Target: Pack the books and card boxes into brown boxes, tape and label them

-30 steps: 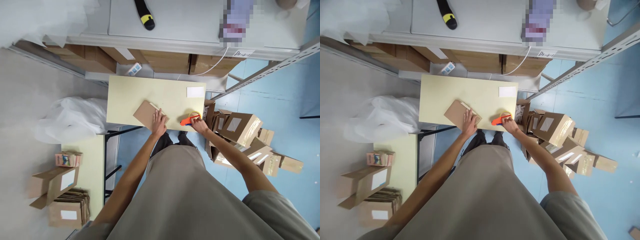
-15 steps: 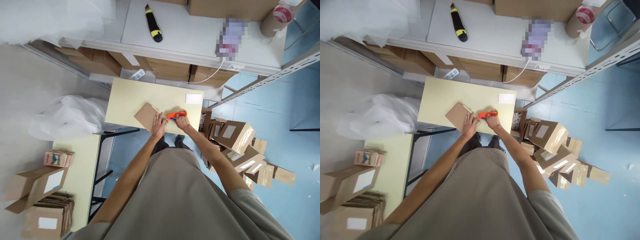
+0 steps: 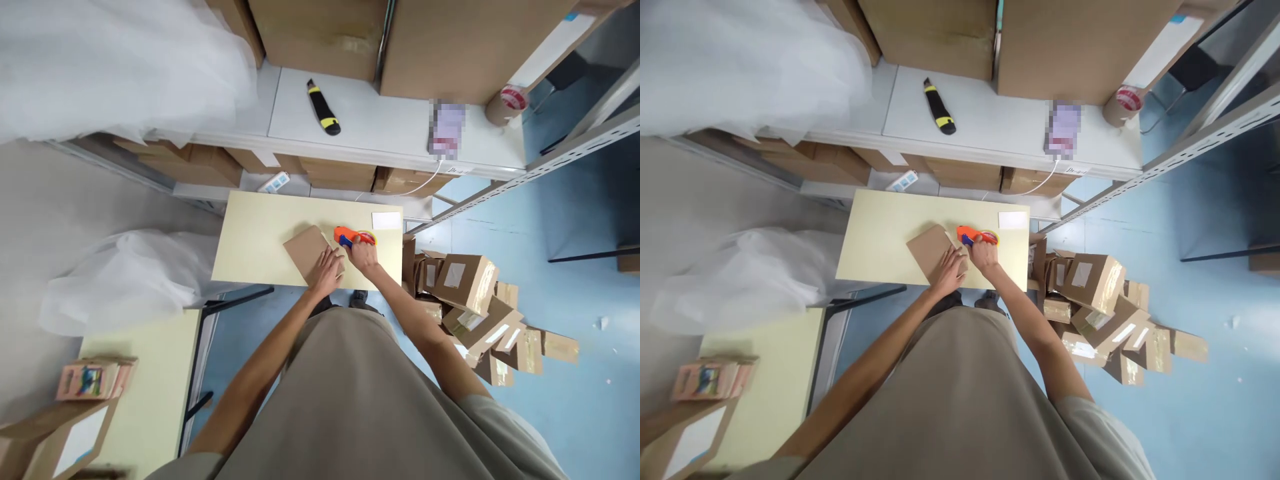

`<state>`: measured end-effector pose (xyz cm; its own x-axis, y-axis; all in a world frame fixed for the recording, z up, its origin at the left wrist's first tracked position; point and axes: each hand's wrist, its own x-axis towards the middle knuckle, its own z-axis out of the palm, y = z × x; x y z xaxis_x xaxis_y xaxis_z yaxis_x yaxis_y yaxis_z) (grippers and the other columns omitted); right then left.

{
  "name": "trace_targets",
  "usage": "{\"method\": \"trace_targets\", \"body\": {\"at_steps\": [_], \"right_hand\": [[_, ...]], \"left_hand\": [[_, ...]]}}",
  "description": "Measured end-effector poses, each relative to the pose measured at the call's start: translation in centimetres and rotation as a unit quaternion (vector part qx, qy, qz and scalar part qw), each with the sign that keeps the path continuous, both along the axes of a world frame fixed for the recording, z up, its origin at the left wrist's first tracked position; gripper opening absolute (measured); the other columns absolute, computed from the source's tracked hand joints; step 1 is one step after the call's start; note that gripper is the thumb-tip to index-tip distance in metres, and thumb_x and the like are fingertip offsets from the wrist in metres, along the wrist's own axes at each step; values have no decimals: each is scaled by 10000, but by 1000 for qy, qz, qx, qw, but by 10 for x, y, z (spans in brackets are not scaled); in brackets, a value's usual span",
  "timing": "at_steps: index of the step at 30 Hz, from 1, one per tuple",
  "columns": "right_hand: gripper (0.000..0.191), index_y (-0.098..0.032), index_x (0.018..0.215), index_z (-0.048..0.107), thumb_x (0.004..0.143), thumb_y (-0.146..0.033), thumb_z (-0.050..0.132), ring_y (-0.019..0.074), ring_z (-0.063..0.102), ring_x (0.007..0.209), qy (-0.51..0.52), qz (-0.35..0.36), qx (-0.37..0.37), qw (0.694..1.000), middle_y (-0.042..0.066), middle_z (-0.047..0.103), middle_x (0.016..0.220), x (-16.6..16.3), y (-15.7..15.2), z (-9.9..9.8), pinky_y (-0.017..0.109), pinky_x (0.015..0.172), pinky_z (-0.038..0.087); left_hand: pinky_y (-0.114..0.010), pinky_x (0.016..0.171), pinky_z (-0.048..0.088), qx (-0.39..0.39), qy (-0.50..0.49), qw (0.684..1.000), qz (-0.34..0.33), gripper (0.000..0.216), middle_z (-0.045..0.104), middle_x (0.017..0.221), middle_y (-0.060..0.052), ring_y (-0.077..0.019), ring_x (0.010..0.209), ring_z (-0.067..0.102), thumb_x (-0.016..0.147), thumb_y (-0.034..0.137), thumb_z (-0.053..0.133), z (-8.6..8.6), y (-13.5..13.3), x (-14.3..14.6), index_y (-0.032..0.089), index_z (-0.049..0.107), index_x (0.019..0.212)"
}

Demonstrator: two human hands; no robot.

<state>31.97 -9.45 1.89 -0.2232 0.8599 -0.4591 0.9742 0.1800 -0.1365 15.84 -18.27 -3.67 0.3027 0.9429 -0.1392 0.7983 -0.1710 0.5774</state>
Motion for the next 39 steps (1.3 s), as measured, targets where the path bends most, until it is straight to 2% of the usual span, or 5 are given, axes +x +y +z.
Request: {"method": "trace_targets", "body": {"at_steps": [15,22,31,35,39], "right_hand": [[382,-55,1366,529,1187,-311,311,369,764,1128,41,-153,292,943,286,776,1232,-23,117,160,457,1059,531],[407,-65,1330,627,1107,-121,292,351,711,1270,12,-155,342,927,266,752,1301,-21,202,187,491,1193,443],[558,-49,1626,516,1117,-150,309,374,483,1575,7,-148,369,917,305,556,1652,-25,211,170,553,1273,408],[581,-123,1694,433,1182,-386,352,365,369,1674,154,-220,425,864,292,412,1758,-13,131,110,594,1310,407],[756,-34,1605,482,1130,-622,480,443,312,1719,331,-445,131,822,383,399,1735,-16,3,22,639,1365,342]], "left_hand": [[-500,1427,372,229,-202,952,-5,857,371,1813,-181,-329,1730,368,1093,302,609,160,197,28,270,197,1844],[-565,1455,334,264,-242,932,-61,969,352,1856,-197,-346,1750,327,1020,189,625,190,236,30,186,127,1852],[-563,1390,435,220,-205,951,-74,722,548,1742,-185,-344,1634,519,1057,247,577,136,196,-25,174,415,1756],[-566,1333,482,66,-134,986,68,603,675,1607,-209,-367,1531,624,1072,356,599,67,154,-97,165,555,1642],[-531,1295,483,-120,-53,975,178,556,684,1574,-273,-401,1509,640,1124,470,525,24,121,-146,110,634,1533]]}}
